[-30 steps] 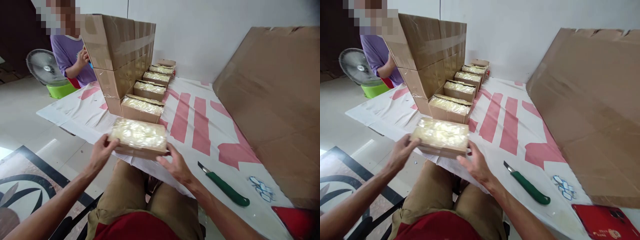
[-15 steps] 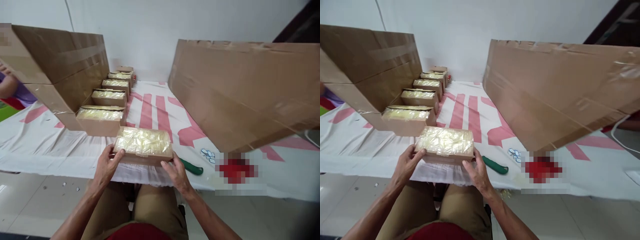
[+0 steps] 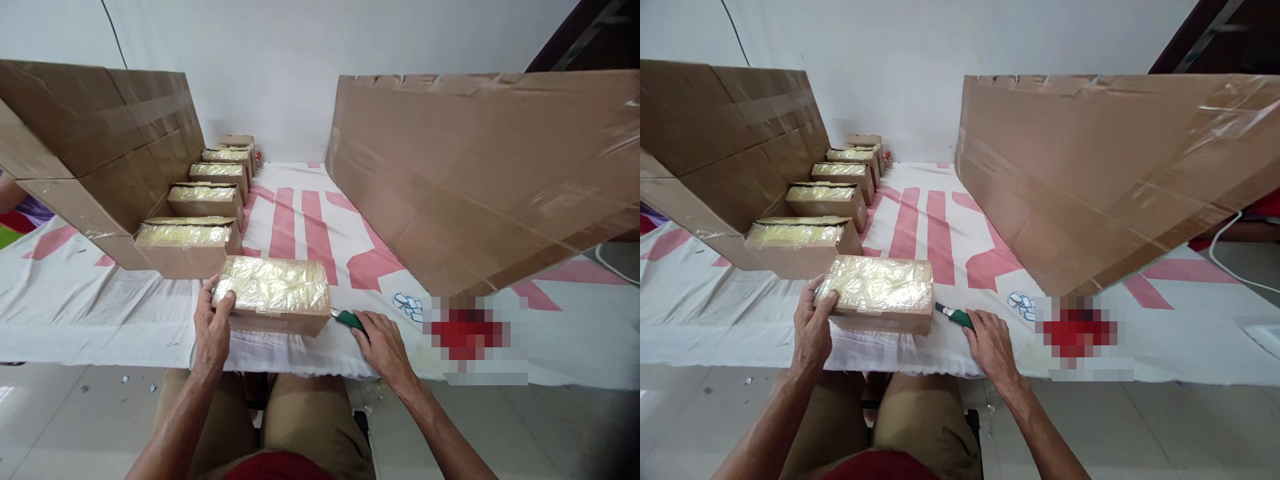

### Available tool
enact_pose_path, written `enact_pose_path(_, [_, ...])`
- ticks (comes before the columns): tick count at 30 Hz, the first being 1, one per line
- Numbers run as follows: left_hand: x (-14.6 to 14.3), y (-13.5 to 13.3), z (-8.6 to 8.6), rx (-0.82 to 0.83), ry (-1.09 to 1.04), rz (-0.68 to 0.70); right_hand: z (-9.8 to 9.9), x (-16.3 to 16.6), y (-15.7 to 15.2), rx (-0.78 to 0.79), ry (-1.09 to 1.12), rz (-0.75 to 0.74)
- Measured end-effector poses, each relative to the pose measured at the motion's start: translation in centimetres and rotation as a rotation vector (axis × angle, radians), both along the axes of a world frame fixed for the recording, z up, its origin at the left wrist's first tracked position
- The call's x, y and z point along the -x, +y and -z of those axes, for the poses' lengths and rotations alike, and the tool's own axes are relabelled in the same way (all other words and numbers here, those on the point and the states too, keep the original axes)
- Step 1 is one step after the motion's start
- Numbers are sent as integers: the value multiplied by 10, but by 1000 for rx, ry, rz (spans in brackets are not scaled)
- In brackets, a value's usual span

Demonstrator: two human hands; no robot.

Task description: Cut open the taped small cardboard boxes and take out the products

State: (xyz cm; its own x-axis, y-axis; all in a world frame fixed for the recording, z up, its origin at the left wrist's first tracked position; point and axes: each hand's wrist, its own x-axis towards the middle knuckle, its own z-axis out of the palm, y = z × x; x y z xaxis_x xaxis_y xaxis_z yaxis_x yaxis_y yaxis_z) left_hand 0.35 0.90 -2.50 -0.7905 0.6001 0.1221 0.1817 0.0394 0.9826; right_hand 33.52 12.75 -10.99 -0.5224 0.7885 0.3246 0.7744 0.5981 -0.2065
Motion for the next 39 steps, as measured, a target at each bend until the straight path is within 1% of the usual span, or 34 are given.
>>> enact_pose_path(2, [-2,-1,2,-24,-7,8,1,1,-1,-13,20,1])
enact_pose_path(4, [-2,-3,2,-42,-2,24,-2,1,-1,2,98,16])
enact_pose_path(7, [0,-4,0,-37,-7,67,-19,-4,-2,88,317,77])
enact_pose_path(9, [4,-3,-2,-40,-46,103,-38,-6,-3,192,457,125])
enact_pose_path(11, [9,-1,-5,-64,-103,118,-62,-5,-6,302,533,133])
enact_pose_path(14, [19,6,-8,-129,-121,116,-102,6,-9,389,540,39])
enact_pose_path(16, [24,12,-8,-154,-66,147,-128,21,-10,394,507,-43])
enact_pose_path(19, [31,20,-4,-119,-3,207,-161,52,-8,376,416,-179])
enact_pose_path(21, [33,23,0,-95,1,228,-177,76,-4,347,324,-271])
enact_pose_path(23, [33,24,3,-96,-5,234,-188,102,1,312,215,-349])
enact_pose_path(27, [32,25,6,-121,5,239,-202,149,14,256,1,-457])
enact_pose_path(30, [32,26,7,-121,6,249,-210,174,19,233,-171,-468])
enact_pose_path(34, [33,26,6,-128,-4,261,-218,191,18,223,-353,-455])
enact_pose_path(39, [31,24,3,-113,-15,248,-221,198,13,193,-440,-459])
